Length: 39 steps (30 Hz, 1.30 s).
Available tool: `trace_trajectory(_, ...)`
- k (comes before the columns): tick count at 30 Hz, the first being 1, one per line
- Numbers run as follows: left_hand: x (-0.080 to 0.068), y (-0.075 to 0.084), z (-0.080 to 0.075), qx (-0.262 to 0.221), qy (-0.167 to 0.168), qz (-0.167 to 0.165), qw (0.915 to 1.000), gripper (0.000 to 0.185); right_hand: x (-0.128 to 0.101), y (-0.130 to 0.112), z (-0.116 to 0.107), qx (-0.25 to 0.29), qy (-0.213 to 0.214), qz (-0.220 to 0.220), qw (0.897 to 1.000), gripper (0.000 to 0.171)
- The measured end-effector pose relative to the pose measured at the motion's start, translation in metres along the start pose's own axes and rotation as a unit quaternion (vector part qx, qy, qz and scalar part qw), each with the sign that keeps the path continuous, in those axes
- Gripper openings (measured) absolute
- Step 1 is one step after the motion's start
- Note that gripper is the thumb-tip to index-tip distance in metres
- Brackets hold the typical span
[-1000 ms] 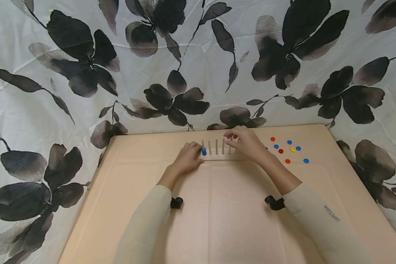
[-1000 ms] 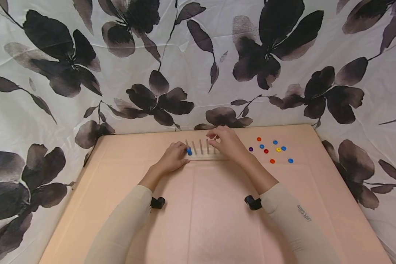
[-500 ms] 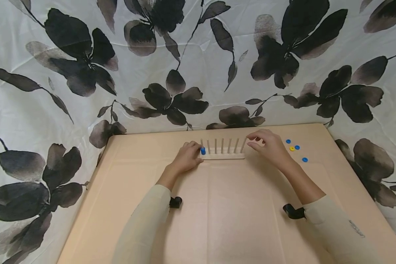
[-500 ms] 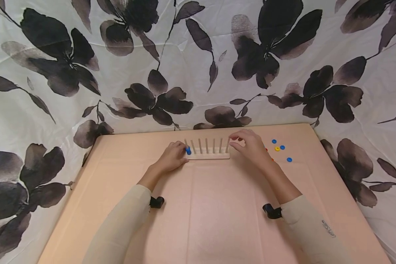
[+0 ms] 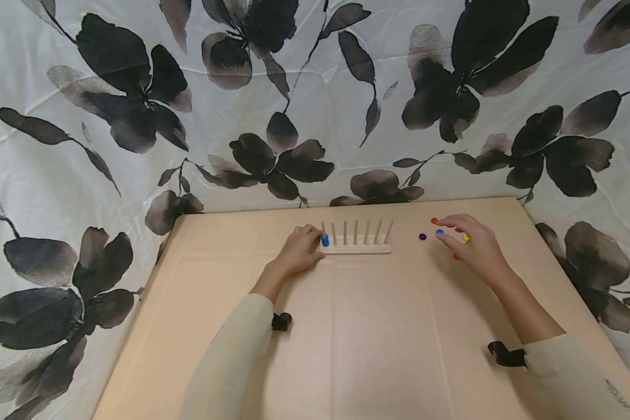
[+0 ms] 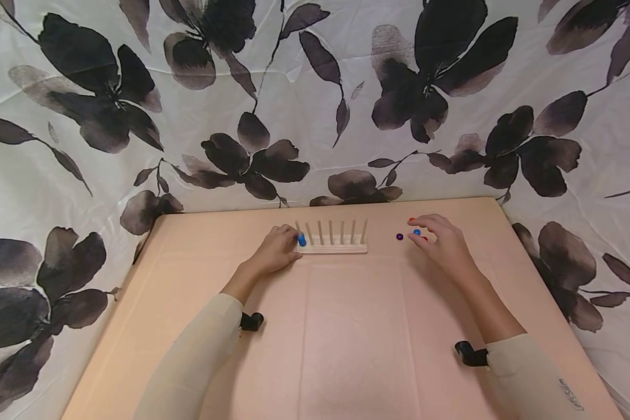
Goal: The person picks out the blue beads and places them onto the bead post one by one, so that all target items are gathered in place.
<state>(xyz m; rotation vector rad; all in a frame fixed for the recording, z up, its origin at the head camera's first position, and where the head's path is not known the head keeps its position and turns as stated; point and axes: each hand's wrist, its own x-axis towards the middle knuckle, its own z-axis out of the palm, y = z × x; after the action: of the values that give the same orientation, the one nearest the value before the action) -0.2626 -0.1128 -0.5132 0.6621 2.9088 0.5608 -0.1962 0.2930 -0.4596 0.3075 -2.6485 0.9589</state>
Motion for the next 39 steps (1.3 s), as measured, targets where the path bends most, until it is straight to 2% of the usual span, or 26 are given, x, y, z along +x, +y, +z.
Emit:
trace_trajectory(3, 0.001, 0.000, 0.001, -0.001, 0.002, 0.003, 1.0000, 0.054, -0.009, 0.012, -0.008, -0.013, -0.008, 0.024, 1.000, 0.032)
trace_trajectory(9, 0.001, 0.000, 0.001, -0.001, 0.003, 0.007, 1.0000, 0.054, -0.025, 0.034, -0.019, -0.055, -0.014, 0.032, 0.998, 0.033)
trace_trajectory(13, 0.000, -0.001, 0.000, -0.001, 0.001, 0.008, 1.0000, 0.055, -0.033, 0.046, -0.025, -0.075, -0.039, 0.058, 0.995, 0.034)
trace_trajectory(18, -0.001, 0.000, 0.000, -0.001, 0.001, 0.009, 1.0000, 0.055, -0.040, 0.062, -0.031, -0.072, -0.068, 0.087, 0.991, 0.039)
trace_trajectory(23, -0.003, -0.001, 0.000, -0.001, -0.001, 0.010, 0.9999, 0.054, -0.047, 0.074, -0.035, -0.073, -0.109, 0.131, 0.983, 0.045)
trace_trajectory(32, -0.001, -0.002, -0.001, 0.002, -0.001, 0.014, 0.9999, 0.054, -0.052, 0.089, -0.038, -0.103, -0.137, 0.100, 0.980, 0.041)
trace_trajectory(39, -0.002, -0.002, 0.000, 0.003, -0.006, 0.012, 0.9999, 0.055, -0.053, 0.096, -0.036, -0.114, -0.175, 0.133, 0.969, 0.043)
